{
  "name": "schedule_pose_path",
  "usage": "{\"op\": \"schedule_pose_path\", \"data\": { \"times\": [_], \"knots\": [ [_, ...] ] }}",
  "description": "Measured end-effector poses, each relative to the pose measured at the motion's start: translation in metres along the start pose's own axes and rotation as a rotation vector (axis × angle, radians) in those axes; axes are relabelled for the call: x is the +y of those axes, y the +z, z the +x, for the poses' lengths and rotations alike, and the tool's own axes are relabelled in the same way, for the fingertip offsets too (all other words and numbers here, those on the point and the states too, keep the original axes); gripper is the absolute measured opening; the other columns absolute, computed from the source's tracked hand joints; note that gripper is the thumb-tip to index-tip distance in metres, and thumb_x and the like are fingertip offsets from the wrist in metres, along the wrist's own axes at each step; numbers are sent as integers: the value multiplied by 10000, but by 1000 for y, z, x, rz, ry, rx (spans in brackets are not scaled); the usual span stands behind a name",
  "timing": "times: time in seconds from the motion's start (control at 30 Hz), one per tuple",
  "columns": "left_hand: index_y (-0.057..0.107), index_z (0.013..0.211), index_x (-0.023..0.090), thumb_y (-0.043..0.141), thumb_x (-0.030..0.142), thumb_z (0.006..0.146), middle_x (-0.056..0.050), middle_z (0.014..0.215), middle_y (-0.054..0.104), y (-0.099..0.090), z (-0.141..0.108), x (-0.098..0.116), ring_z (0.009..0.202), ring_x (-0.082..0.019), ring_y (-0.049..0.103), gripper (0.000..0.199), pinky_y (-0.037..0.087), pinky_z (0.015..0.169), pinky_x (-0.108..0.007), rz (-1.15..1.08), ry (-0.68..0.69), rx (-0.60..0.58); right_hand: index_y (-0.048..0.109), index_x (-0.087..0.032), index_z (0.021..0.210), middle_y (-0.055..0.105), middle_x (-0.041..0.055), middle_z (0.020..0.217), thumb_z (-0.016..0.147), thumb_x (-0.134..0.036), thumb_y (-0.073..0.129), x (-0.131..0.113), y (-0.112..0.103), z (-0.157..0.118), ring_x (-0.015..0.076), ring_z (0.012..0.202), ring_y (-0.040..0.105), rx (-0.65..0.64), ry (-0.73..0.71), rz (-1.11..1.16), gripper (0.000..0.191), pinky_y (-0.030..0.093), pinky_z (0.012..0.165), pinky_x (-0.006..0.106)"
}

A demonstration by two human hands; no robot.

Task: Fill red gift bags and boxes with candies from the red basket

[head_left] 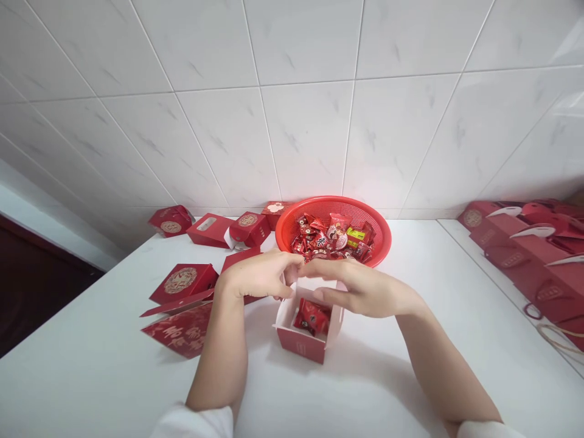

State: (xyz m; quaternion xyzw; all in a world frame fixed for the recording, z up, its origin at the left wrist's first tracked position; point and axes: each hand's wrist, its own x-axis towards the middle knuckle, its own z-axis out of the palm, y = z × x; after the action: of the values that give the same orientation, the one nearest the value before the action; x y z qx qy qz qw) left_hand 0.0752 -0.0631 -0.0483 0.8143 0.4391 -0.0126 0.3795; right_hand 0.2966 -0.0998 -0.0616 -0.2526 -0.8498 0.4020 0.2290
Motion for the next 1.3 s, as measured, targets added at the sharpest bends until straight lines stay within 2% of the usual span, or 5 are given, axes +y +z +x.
{"op": "schedule_pose_path", "data": {
  "times": [0.2, 0.6, 0.9, 1.1, 1.3],
  "knots": [
    [571, 832, 192, 578, 163, 683, -14, 837, 653, -1, -2, 3, 741, -172, 643, 152, 485, 625, -238, 21, 72, 33, 616, -240, 1173, 682, 65, 1188, 942, -315, 525, 2, -21, -16, 250, 1074, 640, 264, 175, -166, 259, 515, 896, 373],
    [598, 741, 169, 624, 248, 787, 11, 697, 617, 1, -16, 11, 628, -103, 552, 95, 474, 598, -214, -138, 386, 172, 643, -253, 1141, 715, 70, 951, 887, -535, 582, 1, -28, -44, 242, 816, 659, 83, 294, -303, 384, 507, 699, 337],
    [648, 804, 168, 628, 266, 826, -15, 755, 656, 29, 1, 11, 645, -118, 584, 102, 502, 627, -246, -315, 416, 363, 622, -221, 988, 715, 77, 887, 913, -655, 450, -5, -24, -65, 223, 753, 652, 76, 453, -298, 473, 475, 648, 321],
    [674, 850, 178, 572, 300, 877, -38, 865, 709, 51, 17, 5, 784, -166, 644, 161, 517, 684, -263, -262, 349, 344, 552, -216, 781, 681, 29, 746, 903, -543, 517, 8, -9, -75, 156, 600, 561, 55, 496, -268, 351, 398, 531, 279],
    [716, 1065, 237, 582, 409, 906, -53, 1120, 692, 43, 6, 3, 991, -216, 651, 270, 501, 828, -294, -51, 316, 225, 521, -212, 743, 668, 22, 727, 852, -303, 549, 15, -4, -73, 149, 607, 567, 117, 515, -301, 144, 405, 542, 262]
  ]
}}
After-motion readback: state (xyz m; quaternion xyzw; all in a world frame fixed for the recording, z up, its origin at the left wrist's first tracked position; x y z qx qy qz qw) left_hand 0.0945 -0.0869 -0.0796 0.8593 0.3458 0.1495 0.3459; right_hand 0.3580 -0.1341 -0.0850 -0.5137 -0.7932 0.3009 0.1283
